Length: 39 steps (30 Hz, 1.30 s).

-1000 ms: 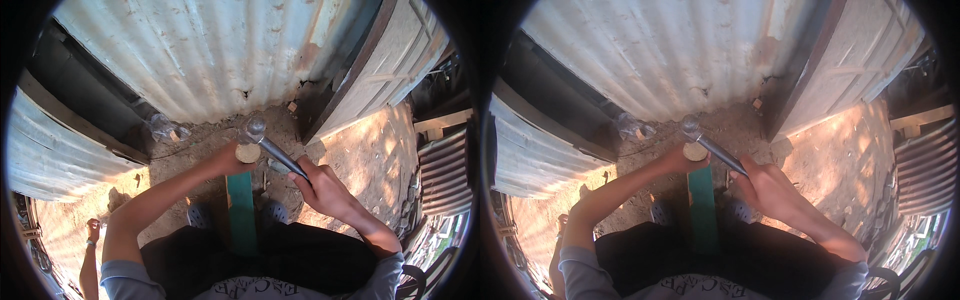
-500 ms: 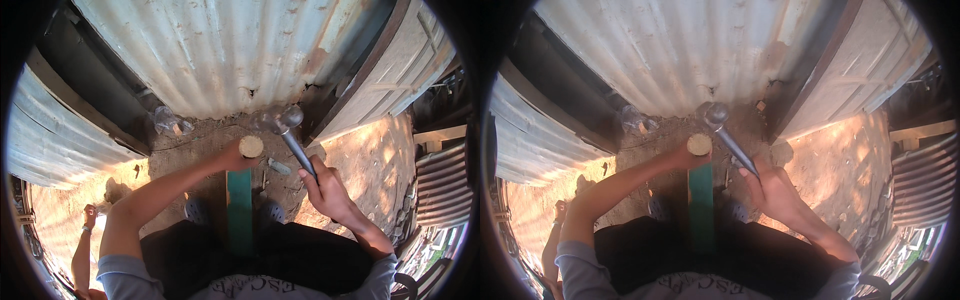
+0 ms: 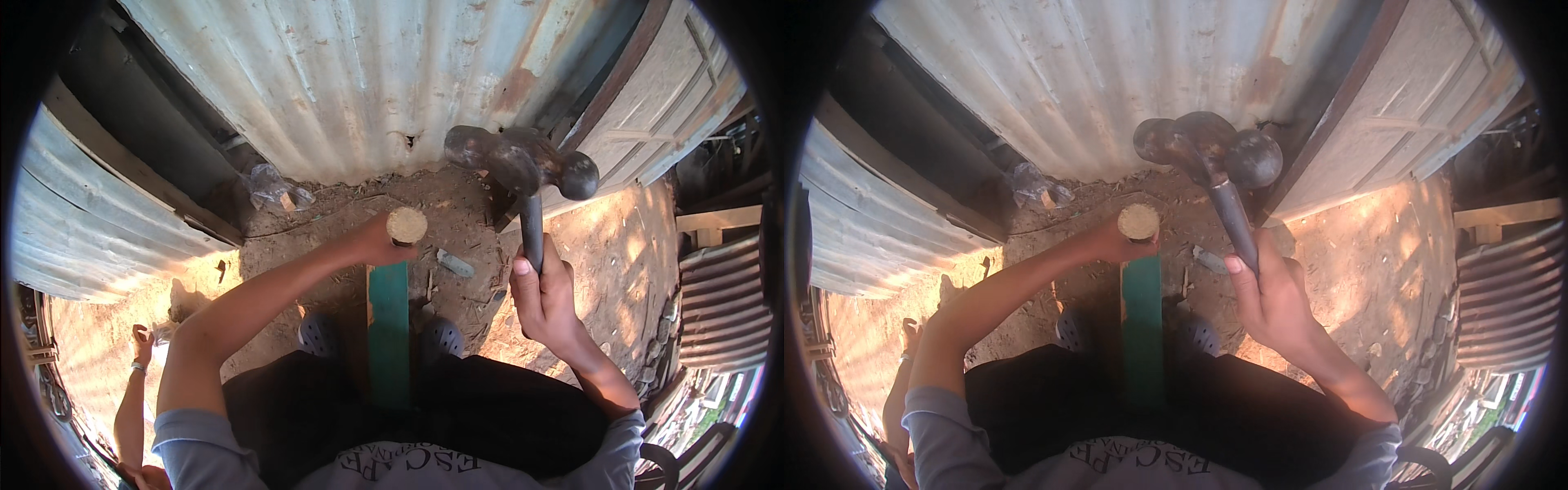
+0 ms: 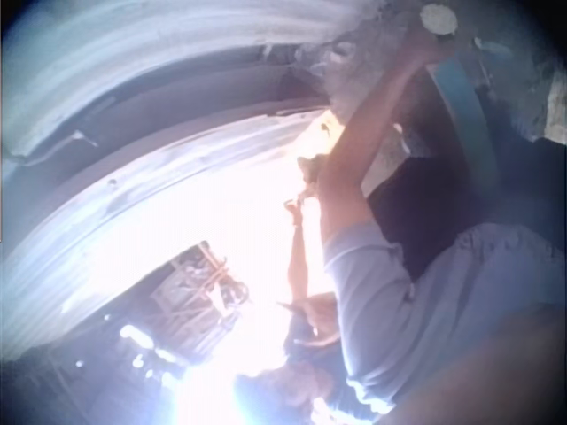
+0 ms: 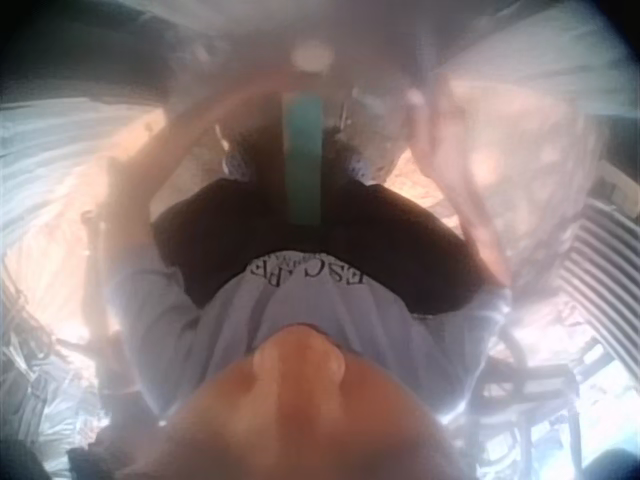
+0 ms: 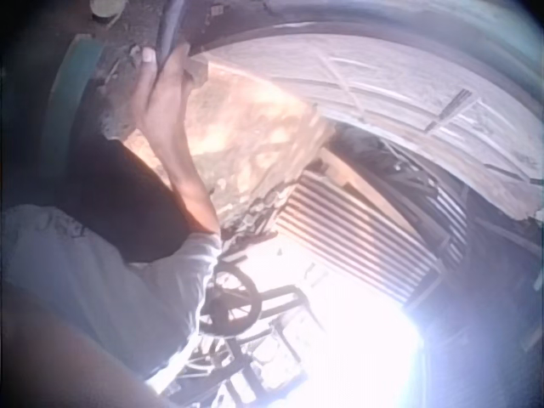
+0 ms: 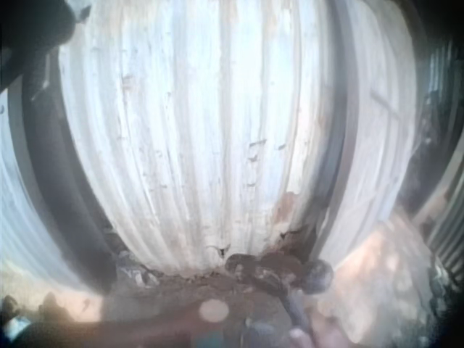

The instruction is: The person sits on the ground and uses a chisel and hammer to carve a small round wooden object placed on a green board. They repeatedly strike the chisel to shape the wood, occasionally pausing to adjust the object or clear debris.

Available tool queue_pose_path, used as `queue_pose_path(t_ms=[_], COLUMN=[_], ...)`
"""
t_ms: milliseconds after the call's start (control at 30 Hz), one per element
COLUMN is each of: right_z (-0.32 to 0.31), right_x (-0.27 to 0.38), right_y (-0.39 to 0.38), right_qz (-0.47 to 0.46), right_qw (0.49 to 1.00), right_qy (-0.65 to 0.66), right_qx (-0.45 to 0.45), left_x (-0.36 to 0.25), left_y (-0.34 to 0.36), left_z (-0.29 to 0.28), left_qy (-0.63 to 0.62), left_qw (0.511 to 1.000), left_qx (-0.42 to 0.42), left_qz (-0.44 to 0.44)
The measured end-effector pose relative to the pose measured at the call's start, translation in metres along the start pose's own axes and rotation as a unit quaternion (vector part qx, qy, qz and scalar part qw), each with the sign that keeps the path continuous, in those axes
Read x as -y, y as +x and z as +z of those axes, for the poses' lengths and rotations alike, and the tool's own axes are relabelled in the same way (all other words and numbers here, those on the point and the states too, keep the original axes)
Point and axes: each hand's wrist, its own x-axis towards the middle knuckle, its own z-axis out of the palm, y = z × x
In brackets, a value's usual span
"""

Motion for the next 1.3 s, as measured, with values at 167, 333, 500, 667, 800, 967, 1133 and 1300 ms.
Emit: queue_pose_path(t_ms=[167,333,500,667,800,967,1133,1300], right_z=[0.006,-0.004,-0.008,-0.007,-0.005,-0.006,-0.009,0.0], right_x=[-0.012,0.013,0.021,0.019,0.018,0.018,0.018,0.006], right_y=[0.005,0.009,0.005,0.006,0.007,0.007,0.006,0.002], right_qz=[-0.002,0.016,-0.006,-0.023,-0.025,-0.011,-0.025,-0.012], right_qw=[0.991,0.996,0.999,0.999,0.999,0.999,0.999,1.0], right_qy=[-0.091,-0.04,-0.034,-0.033,-0.028,-0.032,-0.03,0.0], right_qx=[0.097,0.078,0.036,0.026,0.027,0.037,0.014,-0.026], left_x=[-0.01,-0.005,-0.01,-0.014,-0.026,-0.015,-0.029,-0.02], left_y=[0.004,-0.003,-0.004,0.002,0.008,0.013,0.011,0.009], left_z=[-0.004,-0.004,-0.009,-0.008,-0.002,0.013,0.007,0.011], left_qy=[0.005,0.018,0.002,-0.006,-0.002,-0.054,-0.025,-0.047], left_qw=[0.999,1.0,1.0,1.0,0.999,0.998,0.999,0.999], left_qx=[0.036,0.01,0.013,0.007,-0.002,-0.012,0.016,0.01], left_qz=[-0.01,-0.006,-0.029,0.022,0.032,0.013,0.011,-0.001])
